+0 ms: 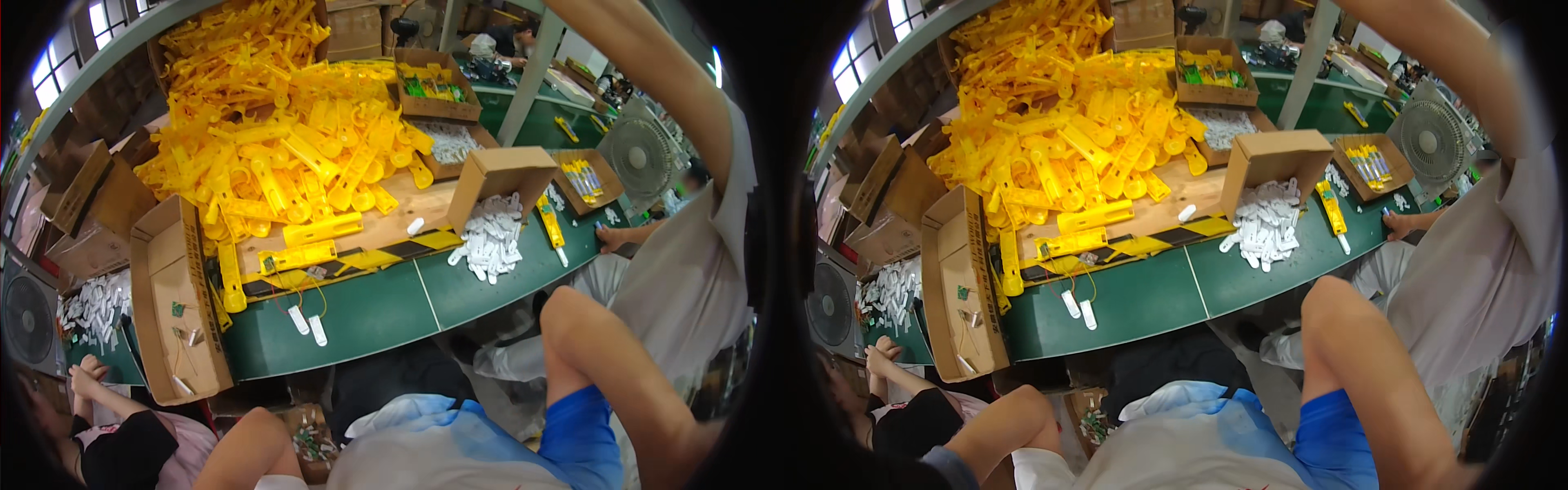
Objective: Assembling electronic circuit boards into yellow plastic LED lighting fixtures at a factory workbench.
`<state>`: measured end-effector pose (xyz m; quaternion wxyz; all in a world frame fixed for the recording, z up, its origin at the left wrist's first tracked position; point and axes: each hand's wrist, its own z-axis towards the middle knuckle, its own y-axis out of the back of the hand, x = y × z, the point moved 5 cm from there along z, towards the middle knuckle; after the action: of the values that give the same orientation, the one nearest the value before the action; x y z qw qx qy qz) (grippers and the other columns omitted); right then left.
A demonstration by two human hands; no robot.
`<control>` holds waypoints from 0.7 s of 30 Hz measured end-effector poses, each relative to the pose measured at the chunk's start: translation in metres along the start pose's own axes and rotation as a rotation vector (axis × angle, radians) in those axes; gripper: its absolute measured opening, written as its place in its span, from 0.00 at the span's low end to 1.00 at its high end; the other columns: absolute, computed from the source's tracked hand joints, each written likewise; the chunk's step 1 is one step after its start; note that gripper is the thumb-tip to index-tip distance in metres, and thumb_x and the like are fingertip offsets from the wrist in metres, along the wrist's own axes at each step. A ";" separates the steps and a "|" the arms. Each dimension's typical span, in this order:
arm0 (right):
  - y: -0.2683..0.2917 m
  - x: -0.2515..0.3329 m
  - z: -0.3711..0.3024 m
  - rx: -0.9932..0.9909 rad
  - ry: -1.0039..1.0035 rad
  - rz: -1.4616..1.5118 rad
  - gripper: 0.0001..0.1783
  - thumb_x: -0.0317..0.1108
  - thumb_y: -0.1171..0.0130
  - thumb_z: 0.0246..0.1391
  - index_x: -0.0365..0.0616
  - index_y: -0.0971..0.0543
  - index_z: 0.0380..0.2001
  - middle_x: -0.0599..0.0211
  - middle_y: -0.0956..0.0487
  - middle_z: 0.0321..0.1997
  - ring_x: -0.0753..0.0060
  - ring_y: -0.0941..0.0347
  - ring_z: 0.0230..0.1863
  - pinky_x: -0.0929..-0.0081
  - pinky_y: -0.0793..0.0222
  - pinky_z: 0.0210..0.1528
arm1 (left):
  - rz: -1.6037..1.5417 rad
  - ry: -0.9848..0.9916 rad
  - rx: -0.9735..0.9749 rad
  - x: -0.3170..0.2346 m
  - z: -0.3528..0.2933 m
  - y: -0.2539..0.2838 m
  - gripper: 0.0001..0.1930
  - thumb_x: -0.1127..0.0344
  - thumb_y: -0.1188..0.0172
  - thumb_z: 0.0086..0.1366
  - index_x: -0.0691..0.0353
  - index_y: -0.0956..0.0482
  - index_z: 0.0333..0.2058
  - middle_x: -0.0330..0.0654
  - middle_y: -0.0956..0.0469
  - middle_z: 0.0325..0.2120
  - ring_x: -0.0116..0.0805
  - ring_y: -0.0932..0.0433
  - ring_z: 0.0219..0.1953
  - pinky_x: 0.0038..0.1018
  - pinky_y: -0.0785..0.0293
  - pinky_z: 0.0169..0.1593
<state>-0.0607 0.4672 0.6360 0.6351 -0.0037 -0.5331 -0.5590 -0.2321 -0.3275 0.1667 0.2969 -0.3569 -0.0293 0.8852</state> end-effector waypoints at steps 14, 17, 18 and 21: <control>-0.201 0.047 -0.008 0.983 -0.499 0.588 0.35 0.33 0.58 0.59 0.29 0.45 0.68 0.40 0.33 0.63 0.52 0.29 0.52 0.63 0.28 0.50 | -0.109 -0.305 -0.231 -0.047 0.024 0.016 0.16 0.63 0.46 0.65 0.71 0.21 0.43 0.46 0.20 0.39 0.41 0.22 0.44 0.33 0.28 0.52; -0.199 0.051 -0.022 0.993 -0.770 1.256 0.38 0.33 0.59 0.57 0.28 0.49 0.69 0.39 0.35 0.64 0.51 0.32 0.55 0.61 0.31 0.56 | -0.140 -0.316 -0.255 -0.054 0.022 0.034 0.16 0.63 0.46 0.65 0.70 0.21 0.44 0.46 0.20 0.39 0.41 0.22 0.44 0.33 0.28 0.52; -0.189 0.053 -0.023 0.857 -0.755 1.269 0.39 0.34 0.60 0.58 0.30 0.52 0.71 0.38 0.42 0.68 0.49 0.40 0.62 0.62 0.41 0.63 | -0.148 -0.316 -0.262 -0.054 0.019 0.040 0.16 0.63 0.46 0.65 0.70 0.21 0.44 0.46 0.20 0.39 0.41 0.22 0.44 0.33 0.28 0.52; -0.164 0.044 -0.047 0.555 -0.719 1.292 0.41 0.36 0.62 0.58 0.34 0.57 0.73 0.35 0.56 0.75 0.44 0.56 0.76 0.64 0.60 0.76 | -0.192 -0.320 -0.258 -0.058 0.012 0.086 0.15 0.64 0.46 0.66 0.70 0.21 0.44 0.46 0.20 0.40 0.41 0.22 0.45 0.33 0.28 0.52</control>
<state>-0.1547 0.3464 0.5487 0.6005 -0.3344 -0.7181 0.1095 -0.2504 -0.4274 0.1885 0.3230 -0.2426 -0.2229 0.8872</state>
